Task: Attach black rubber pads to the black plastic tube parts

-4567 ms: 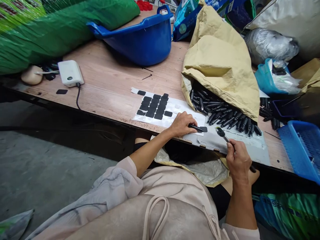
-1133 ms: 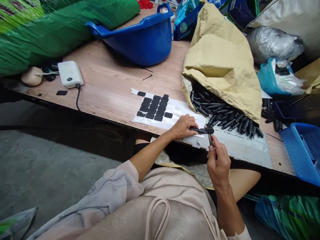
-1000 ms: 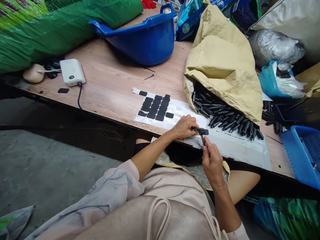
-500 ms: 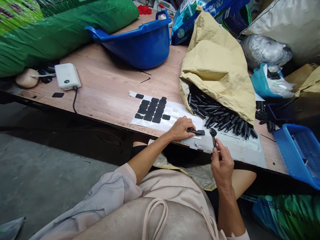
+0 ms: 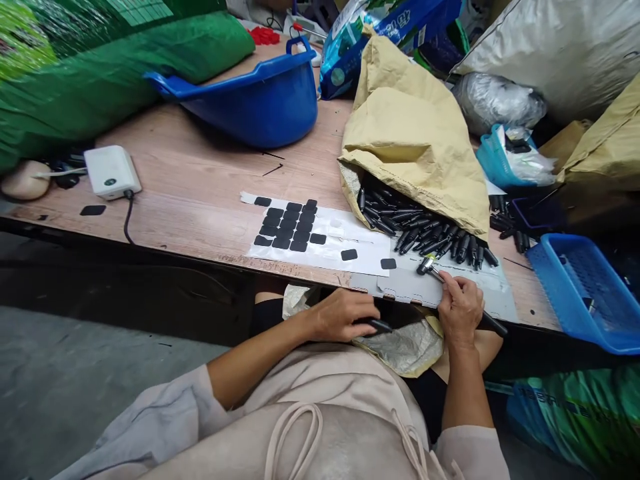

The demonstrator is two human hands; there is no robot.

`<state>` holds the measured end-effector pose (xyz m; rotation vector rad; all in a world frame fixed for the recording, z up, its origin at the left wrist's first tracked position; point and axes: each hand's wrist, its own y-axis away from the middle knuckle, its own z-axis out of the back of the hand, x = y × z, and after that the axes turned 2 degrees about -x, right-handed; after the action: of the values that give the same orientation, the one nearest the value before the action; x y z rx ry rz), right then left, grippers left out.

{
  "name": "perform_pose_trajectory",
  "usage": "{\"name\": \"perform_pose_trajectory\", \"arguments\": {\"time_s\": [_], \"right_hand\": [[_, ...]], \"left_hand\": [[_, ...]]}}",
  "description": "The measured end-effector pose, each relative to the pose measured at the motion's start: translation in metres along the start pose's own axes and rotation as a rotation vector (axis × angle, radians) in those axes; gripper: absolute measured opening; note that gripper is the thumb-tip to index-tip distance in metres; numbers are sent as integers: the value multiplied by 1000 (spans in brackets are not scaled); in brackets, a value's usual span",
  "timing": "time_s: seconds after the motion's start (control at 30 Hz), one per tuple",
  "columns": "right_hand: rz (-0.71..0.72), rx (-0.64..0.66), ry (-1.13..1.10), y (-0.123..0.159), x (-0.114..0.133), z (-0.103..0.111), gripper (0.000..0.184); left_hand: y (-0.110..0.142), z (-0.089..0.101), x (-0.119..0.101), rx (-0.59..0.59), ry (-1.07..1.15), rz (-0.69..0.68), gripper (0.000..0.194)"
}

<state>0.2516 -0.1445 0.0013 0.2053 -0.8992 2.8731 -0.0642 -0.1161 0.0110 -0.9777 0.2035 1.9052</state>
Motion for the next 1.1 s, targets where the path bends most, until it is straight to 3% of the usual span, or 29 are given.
{"name": "perform_pose_trajectory", "arguments": {"time_s": [0.13, 0.23, 0.3, 0.37, 0.43, 0.47, 0.57, 0.67, 0.8, 0.9, 1.0, 1.1], "right_hand": [[-11, -3, 9, 3, 1, -1, 34], [-13, 9, 3, 3, 1, -1, 35], [-14, 5, 3, 2, 1, -1, 36], [-14, -3, 6, 2, 1, -2, 35], [-9, -9, 7, 3, 0, -2, 34], [-6, -10, 6, 3, -1, -3, 34], [-5, -13, 3, 3, -2, -3, 34], [-8, -19, 5, 4, -2, -4, 33], [-15, -15, 14, 5, -2, -5, 32], [-21, -7, 13, 5, -1, -5, 33], [-23, -4, 12, 5, 0, -4, 34], [-26, -3, 10, 4, 0, -4, 34]], "left_hand": [[29, -28, -1, 179, -141, 332, 22], [22, -30, -3, 186, 82, 390, 27], [4, -18, -11, 139, 460, 358, 45], [-23, 6, -20, 71, 855, 300, 77], [-53, 41, -27, -84, 1052, 222, 95], [-68, 59, -29, -195, 1047, 207, 94], [-105, 109, -19, -504, 820, 236, 71], [-125, 127, 8, -617, 543, 290, 52], [-133, 107, 47, -516, 64, 373, 26], [-136, 84, 61, -342, -242, 364, 30], [-144, 72, 67, -228, -379, 317, 32], [-151, 73, 65, -228, -454, 267, 21]]}}
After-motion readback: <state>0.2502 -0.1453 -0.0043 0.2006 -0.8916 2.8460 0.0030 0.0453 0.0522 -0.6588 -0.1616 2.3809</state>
